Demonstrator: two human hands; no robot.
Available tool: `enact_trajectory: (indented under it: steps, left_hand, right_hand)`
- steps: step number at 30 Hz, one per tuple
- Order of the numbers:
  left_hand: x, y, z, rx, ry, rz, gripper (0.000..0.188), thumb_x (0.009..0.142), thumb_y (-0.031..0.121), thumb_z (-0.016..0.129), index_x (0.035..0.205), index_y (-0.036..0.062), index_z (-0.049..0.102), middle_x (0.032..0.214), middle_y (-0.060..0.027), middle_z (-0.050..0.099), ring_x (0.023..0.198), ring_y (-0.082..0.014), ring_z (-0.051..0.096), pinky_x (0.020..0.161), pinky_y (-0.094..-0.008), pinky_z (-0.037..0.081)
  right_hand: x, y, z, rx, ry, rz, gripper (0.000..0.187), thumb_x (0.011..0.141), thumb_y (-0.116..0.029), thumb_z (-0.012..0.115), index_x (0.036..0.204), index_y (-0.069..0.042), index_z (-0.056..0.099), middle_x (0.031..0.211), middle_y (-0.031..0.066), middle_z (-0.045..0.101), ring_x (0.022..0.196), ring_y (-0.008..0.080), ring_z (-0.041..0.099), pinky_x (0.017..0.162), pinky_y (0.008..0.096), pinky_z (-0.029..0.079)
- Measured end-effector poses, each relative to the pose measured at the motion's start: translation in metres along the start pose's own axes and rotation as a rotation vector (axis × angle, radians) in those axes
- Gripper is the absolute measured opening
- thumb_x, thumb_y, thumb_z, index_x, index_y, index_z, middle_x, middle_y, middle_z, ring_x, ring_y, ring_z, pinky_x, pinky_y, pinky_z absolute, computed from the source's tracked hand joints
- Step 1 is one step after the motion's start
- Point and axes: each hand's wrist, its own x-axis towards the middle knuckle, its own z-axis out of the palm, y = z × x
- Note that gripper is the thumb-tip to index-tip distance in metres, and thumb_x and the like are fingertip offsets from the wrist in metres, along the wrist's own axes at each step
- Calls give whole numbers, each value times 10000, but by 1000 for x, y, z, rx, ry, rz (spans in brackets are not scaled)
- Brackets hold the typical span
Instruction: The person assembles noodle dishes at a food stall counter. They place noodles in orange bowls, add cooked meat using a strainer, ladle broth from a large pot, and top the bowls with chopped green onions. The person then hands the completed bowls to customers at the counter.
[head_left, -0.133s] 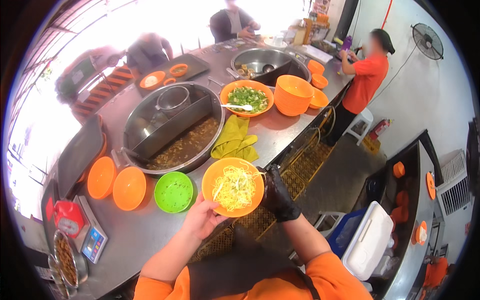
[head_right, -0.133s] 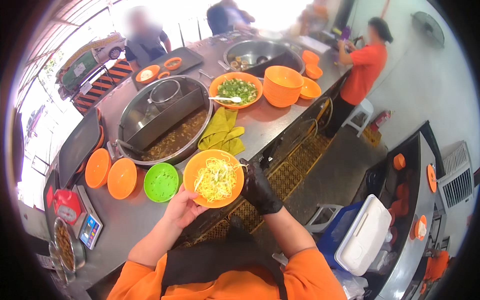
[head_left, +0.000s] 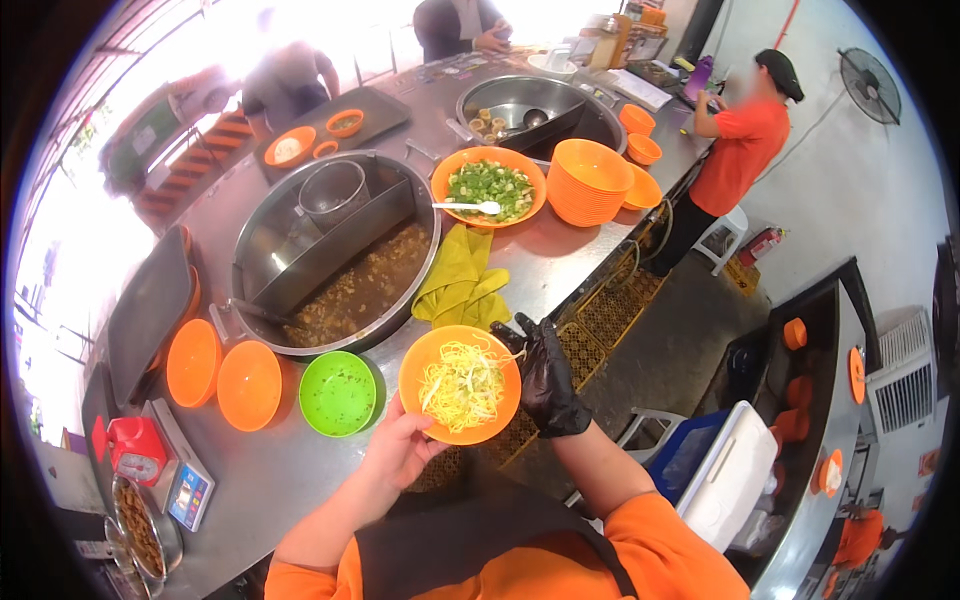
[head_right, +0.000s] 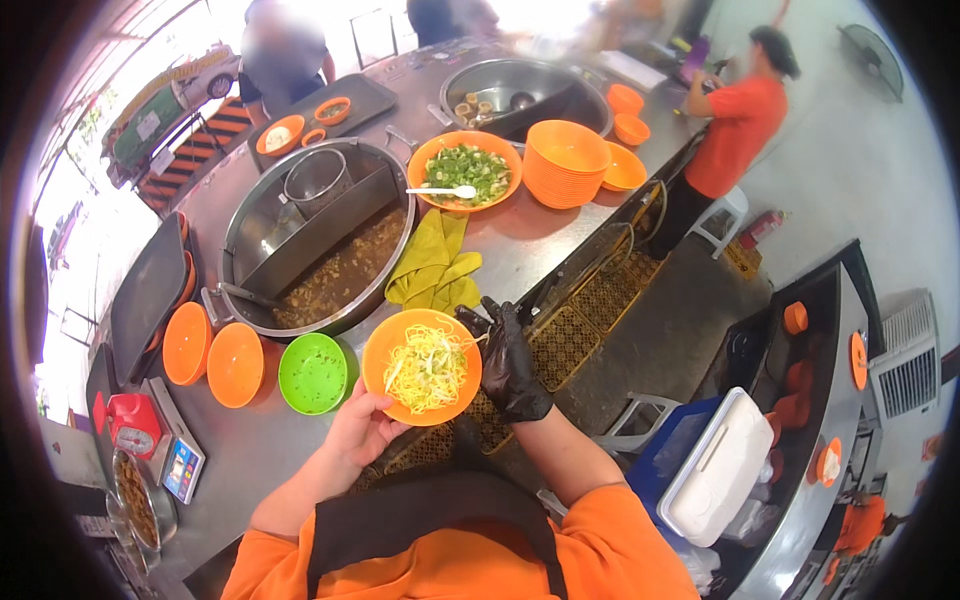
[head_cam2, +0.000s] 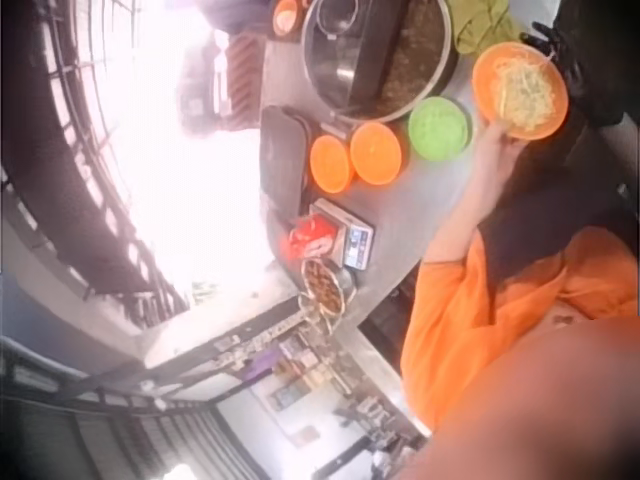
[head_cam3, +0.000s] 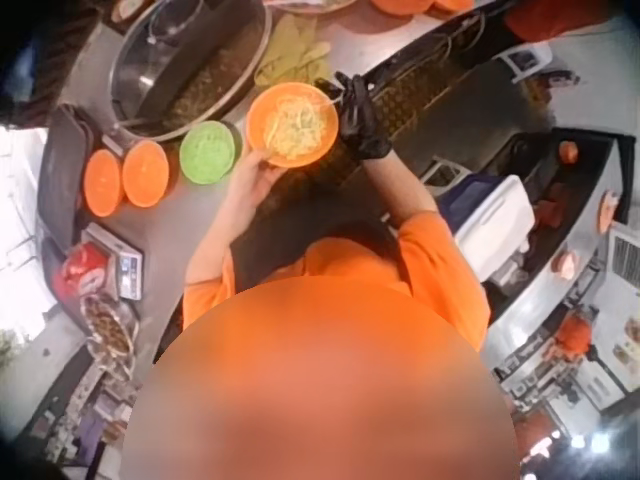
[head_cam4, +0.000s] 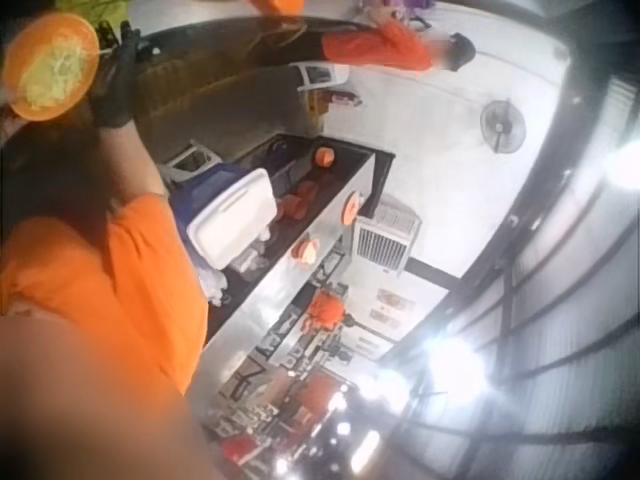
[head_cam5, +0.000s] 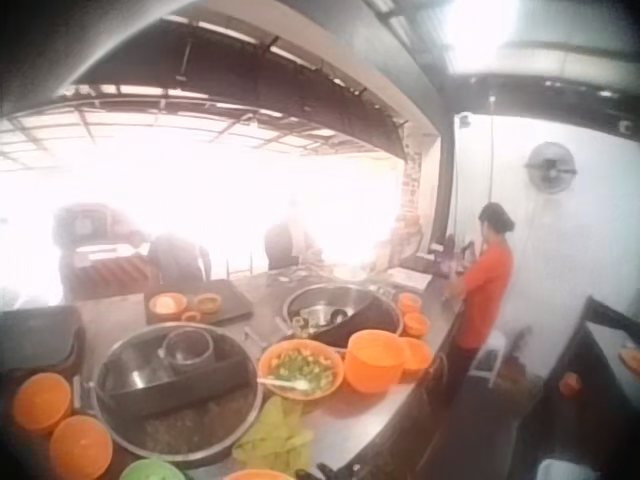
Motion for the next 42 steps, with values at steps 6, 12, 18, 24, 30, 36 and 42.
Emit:
enact_trajectory:
  steps: [6,12,18,24,30,36,42]
  left_hand:
    - [18,-15,2,-153,109,81,713,861,-46,478,1501,194,274,1432,-82,466,1270,-268,537,1023,-456,507]
    - [35,-7,-6,-220,256,133,580,896,-23,471,1431,182,387,1360,-52,512,1231,-232,549,1014,-439,506]
    - [32,-6,-16,-201,223,158,484,991,57,464,1452,182,383,1347,-28,528,1182,-170,550,973,-382,473]
    - [-22,19,-58,-146,-110,-96,451,1008,115,514,1441,61,400,1359,-52,516,1236,-172,515,1006,-351,449]
    - [-138,63,-113,248,-176,7,548,998,186,555,1483,1,378,1488,-117,453,1359,-245,455,1113,-388,388]
    - [-241,101,-196,165,-24,334,538,970,169,565,1453,-15,416,1487,-144,460,1355,-269,465,1120,-413,383]
    - [-268,162,-216,383,76,483,530,928,182,607,1402,-13,477,1428,-128,513,1292,-251,513,1079,-392,416]
  right_hand:
    - [25,4,23,-468,-162,-132,548,1046,-303,489,1495,-26,344,1384,187,517,1292,241,491,1091,369,386]
    - [38,17,64,-1358,-828,-295,592,970,-196,583,1492,-20,366,1462,209,466,1372,357,434,1166,486,266]
    - [42,25,94,-1478,-934,-563,486,896,-188,667,1346,-48,550,1358,172,573,1290,385,508,1120,527,335]
    - [37,46,138,-1631,-795,-595,459,875,-204,691,1297,-51,596,1227,183,637,1113,372,605,938,454,496]
    - [32,111,175,-2277,-638,-613,329,853,-359,671,1015,-73,658,998,113,624,962,296,620,755,455,510]
    - [49,164,173,-2519,-344,-669,157,809,-223,634,868,-99,711,931,105,655,909,282,650,701,425,500]
    - [47,177,179,-2271,-277,-650,177,816,-176,563,813,-75,708,817,166,694,798,310,686,694,457,517]
